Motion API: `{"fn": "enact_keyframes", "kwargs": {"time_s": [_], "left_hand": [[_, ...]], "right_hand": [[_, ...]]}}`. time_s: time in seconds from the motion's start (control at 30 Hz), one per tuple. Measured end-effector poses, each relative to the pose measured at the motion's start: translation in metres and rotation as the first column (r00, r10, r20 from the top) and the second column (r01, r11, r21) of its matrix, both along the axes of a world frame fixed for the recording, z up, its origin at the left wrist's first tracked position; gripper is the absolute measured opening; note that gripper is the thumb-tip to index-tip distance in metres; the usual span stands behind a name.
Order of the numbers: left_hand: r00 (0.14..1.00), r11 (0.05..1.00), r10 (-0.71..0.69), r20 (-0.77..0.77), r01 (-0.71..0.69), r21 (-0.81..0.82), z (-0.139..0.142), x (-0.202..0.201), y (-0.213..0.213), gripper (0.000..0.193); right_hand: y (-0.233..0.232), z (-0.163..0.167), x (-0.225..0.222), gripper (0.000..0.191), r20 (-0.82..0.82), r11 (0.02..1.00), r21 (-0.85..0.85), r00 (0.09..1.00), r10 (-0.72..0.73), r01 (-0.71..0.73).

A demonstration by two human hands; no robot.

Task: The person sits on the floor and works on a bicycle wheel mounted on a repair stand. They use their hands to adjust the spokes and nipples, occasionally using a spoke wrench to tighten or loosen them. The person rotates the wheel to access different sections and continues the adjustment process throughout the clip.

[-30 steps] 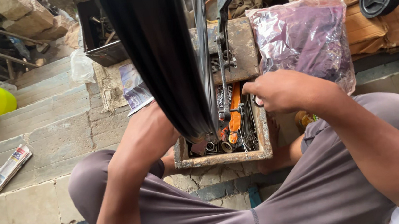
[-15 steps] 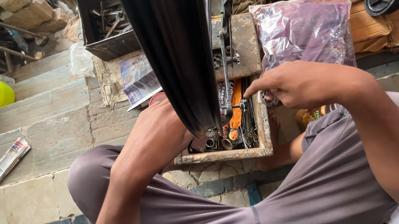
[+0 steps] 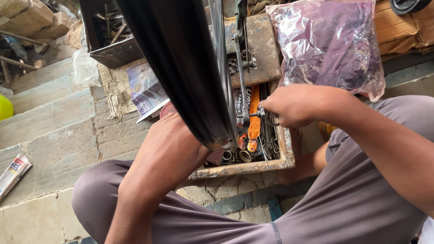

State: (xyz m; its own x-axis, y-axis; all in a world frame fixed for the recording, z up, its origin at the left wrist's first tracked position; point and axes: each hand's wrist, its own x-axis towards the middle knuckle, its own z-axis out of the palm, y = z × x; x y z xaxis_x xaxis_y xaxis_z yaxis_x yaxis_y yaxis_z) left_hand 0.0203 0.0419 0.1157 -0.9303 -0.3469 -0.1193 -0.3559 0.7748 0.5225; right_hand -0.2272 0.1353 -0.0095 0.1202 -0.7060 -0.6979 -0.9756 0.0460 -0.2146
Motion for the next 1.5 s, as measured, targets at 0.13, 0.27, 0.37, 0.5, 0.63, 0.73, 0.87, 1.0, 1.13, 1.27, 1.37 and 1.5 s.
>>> {"fn": "enact_keyframes", "kwargs": {"time_s": [0.13, 0.27, 0.37, 0.5, 0.63, 0.73, 0.87, 1.0, 1.13, 1.27, 1.37, 1.5], "left_hand": [[0.997, 0.999, -0.035, -0.067, 0.034, -0.022, -0.001, 0.002, 0.0, 0.015], [0.996, 0.996, -0.056, -0.068, 0.052, -0.067, -0.002, 0.001, -0.001, 0.016], [0.994, 0.999, -0.039, -0.103, 0.036, -0.029, -0.001, 0.0, 0.0, 0.015], [0.999, 0.998, -0.029, -0.014, 0.028, -0.049, 0.003, -0.002, 0.001, 0.011], [0.984, 0.999, 0.014, 0.18, -0.007, -0.039, 0.007, -0.005, 0.001, 0.013], [0.998, 0.997, -0.069, -0.002, 0.069, -0.044, 0.009, -0.003, 0.002, 0.016], [0.946, 0.98, -0.185, -0.267, 0.159, -0.117, 0.008, 0.002, 0.002, 0.02], [0.964, 0.981, -0.178, -0.196, 0.158, -0.115, 0.002, 0.003, 0.001, 0.015], [0.969, 0.971, -0.184, -0.163, 0.154, -0.181, -0.009, 0.001, 0.001, 0.011], [0.986, 0.97, -0.097, -0.133, 0.063, -0.235, -0.02, -0.001, 0.004, 0.011], [0.99, 0.968, -0.093, -0.106, 0.065, -0.242, -0.026, -0.002, 0.004, 0.014], [0.987, 0.966, -0.102, -0.123, 0.069, -0.25, -0.032, 0.002, 0.004, 0.008]], "right_hand": [[0.0, 0.016, -0.007, 0.055, 0.069, 0.993, -0.105, 0.996, -0.05, 0.057], [0.003, 0.049, -0.016, 0.051, 0.178, 0.965, -0.067, 0.954, -0.24, 0.255], [0.009, 0.073, -0.025, 0.054, 0.251, 0.936, -0.068, 0.914, -0.32, 0.346], [0.015, 0.086, -0.03, 0.057, 0.28, 0.926, -0.136, 0.91, -0.306, 0.353], [0.014, 0.083, -0.029, 0.053, 0.285, 0.932, -0.163, 0.92, -0.27, 0.323], [0.014, 0.08, -0.029, 0.045, 0.245, 0.933, -0.155, 0.928, -0.282, 0.324], [0.014, 0.077, -0.029, 0.044, 0.234, 0.93, -0.143, 0.925, -0.301, 0.339], [0.013, 0.076, -0.028, 0.043, 0.241, 0.933, -0.151, 0.928, -0.285, 0.326], [0.012, 0.078, -0.028, 0.045, 0.239, 0.935, -0.145, 0.928, -0.285, 0.324], [0.013, 0.079, -0.028, 0.043, 0.232, 0.931, -0.133, 0.924, -0.305, 0.341], [0.014, 0.079, -0.028, 0.042, 0.251, 0.928, -0.14, 0.919, -0.303, 0.344], [0.013, 0.078, -0.029, 0.043, 0.251, 0.931, -0.156, 0.925, -0.285, 0.33]]}}
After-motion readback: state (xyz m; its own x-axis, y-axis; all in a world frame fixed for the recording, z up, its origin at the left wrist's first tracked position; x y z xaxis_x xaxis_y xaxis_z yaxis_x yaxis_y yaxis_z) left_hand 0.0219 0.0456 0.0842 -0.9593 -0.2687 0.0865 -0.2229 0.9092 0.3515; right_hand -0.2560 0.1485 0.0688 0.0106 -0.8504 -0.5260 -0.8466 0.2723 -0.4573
